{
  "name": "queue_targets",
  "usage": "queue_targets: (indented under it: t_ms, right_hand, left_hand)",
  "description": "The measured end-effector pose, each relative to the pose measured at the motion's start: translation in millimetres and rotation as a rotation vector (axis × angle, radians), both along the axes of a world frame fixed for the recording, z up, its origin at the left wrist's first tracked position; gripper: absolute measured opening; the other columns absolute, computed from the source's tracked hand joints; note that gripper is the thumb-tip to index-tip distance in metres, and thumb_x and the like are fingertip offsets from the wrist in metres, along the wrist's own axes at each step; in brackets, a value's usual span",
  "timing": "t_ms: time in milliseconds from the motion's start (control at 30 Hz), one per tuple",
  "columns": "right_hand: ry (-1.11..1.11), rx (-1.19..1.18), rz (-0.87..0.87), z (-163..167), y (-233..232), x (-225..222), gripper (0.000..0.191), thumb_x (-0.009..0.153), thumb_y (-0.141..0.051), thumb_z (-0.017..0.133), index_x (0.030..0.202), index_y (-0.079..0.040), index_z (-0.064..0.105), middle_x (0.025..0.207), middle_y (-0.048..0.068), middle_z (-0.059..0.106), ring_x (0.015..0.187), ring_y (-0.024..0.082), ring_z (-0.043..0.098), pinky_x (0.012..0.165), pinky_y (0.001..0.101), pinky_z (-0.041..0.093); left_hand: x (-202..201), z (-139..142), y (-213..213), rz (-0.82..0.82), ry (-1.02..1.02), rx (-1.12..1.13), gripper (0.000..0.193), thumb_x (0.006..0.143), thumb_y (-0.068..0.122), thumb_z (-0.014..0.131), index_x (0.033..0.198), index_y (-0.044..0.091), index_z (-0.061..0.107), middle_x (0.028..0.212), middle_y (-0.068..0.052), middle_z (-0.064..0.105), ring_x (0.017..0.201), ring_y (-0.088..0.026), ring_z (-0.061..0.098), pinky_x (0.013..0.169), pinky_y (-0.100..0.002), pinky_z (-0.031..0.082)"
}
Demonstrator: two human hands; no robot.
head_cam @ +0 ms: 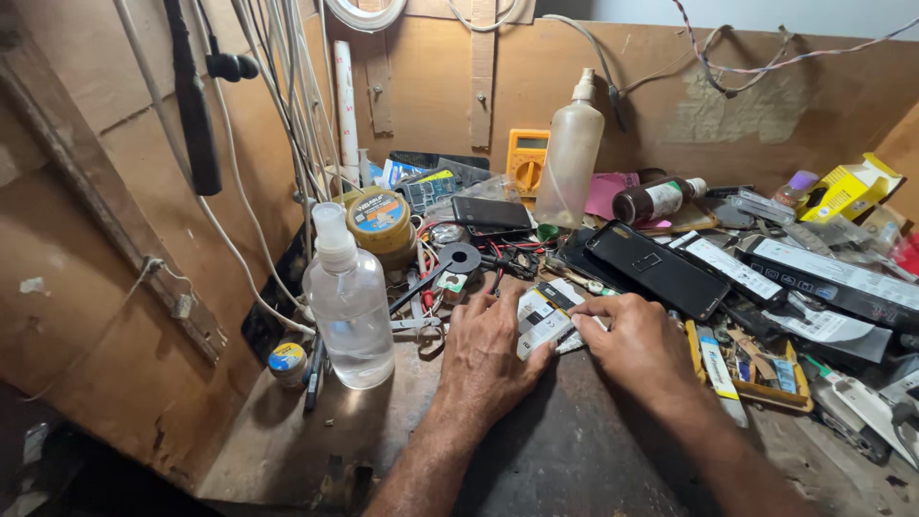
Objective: The person uses a small blue-handled screwdriver to unscrew and remove a battery from a disassembled mobile phone on a cluttered workbench. The battery is lifted out and set aside while the person continues to manipulate the phone chassis.
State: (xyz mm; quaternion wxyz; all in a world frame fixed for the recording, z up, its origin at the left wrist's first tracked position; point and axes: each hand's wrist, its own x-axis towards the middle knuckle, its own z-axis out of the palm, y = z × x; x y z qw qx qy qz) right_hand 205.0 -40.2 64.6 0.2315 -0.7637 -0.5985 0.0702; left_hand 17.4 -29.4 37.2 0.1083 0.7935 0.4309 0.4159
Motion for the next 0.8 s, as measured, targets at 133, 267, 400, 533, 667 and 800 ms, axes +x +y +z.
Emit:
queue_targets:
  t_ms: [133, 267, 400, 533, 667, 800]
  right_hand:
    - [-0.002, 0.021, -0.036, -4.3, -5.1, -7.0, 0.029, 0.087, -0.042, 0.07, 0.108, -0.025, 0.082, 0.086, 0.019, 0.076, 0.084, 0.037, 0.075, 0.078, 0.0473, 0.058]
    - [0.013, 0.106, -0.108, -13.3, -11.7, -22.0, 0.028, 0.088, -0.04, 0.068, 0.108, -0.025, 0.081, 0.091, 0.017, 0.077, 0.087, 0.038, 0.074, 0.078, 0.0485, 0.058]
    - [-0.021, 0.132, -0.165, -24.0, -16.3, -33.8, 0.029, 0.091, -0.041, 0.066, 0.112, -0.026, 0.08, 0.093, 0.018, 0.076, 0.088, 0.039, 0.074, 0.079, 0.049, 0.058]
    - [-0.066, 0.151, -0.193, -31.6, -14.4, -34.4, 0.028, 0.096, -0.038, 0.062, 0.116, -0.026, 0.079, 0.093, 0.017, 0.076, 0.087, 0.04, 0.074, 0.077, 0.05, 0.058]
    - [-0.005, 0.277, -0.199, -32.8, -15.8, -26.9, 0.027, 0.094, -0.037, 0.064, 0.111, -0.023, 0.08, 0.095, 0.016, 0.076, 0.087, 0.041, 0.072, 0.076, 0.0503, 0.057]
    - [0.083, 0.285, -0.227, -30.9, -20.9, -27.8, 0.029, 0.094, -0.038, 0.063, 0.114, -0.026, 0.08, 0.09, 0.017, 0.076, 0.086, 0.04, 0.072, 0.074, 0.0499, 0.056]
  left_hand:
    - [0.0, -0.3, 0.6, -0.002, -0.02, 0.044, 0.068, 0.073, 0.025, 0.086, 0.129, 0.005, 0.054, 0.104, -0.02, 0.07, 0.113, -0.039, 0.06, 0.097, -0.05, 0.041]
    - [0.0, -1.8, 2.2, 0.003, -0.009, 0.056, 0.066, 0.074, 0.025, 0.085, 0.128, 0.005, 0.054, 0.103, -0.019, 0.07, 0.112, -0.038, 0.06, 0.097, -0.049, 0.042]
    - [1.0, -2.9, 2.7, -0.007, -0.017, 0.035, 0.064, 0.075, 0.026, 0.085, 0.128, 0.006, 0.055, 0.102, -0.018, 0.07, 0.112, -0.038, 0.061, 0.096, -0.049, 0.042]
    - [0.3, -3.0, 2.2, -0.005, -0.015, 0.055, 0.065, 0.074, 0.026, 0.085, 0.128, 0.006, 0.055, 0.102, -0.018, 0.069, 0.11, -0.037, 0.061, 0.094, -0.048, 0.043]
    - [0.8, -2.3, 2.4, -0.001, -0.012, 0.031, 0.064, 0.074, 0.027, 0.085, 0.127, 0.007, 0.056, 0.103, -0.017, 0.069, 0.111, -0.037, 0.06, 0.093, -0.049, 0.043]
    - [-0.3, -1.9, 2.4, 0.01, -0.018, 0.066, 0.065, 0.072, 0.026, 0.085, 0.126, 0.006, 0.055, 0.107, -0.018, 0.068, 0.111, -0.038, 0.06, 0.091, -0.049, 0.043]
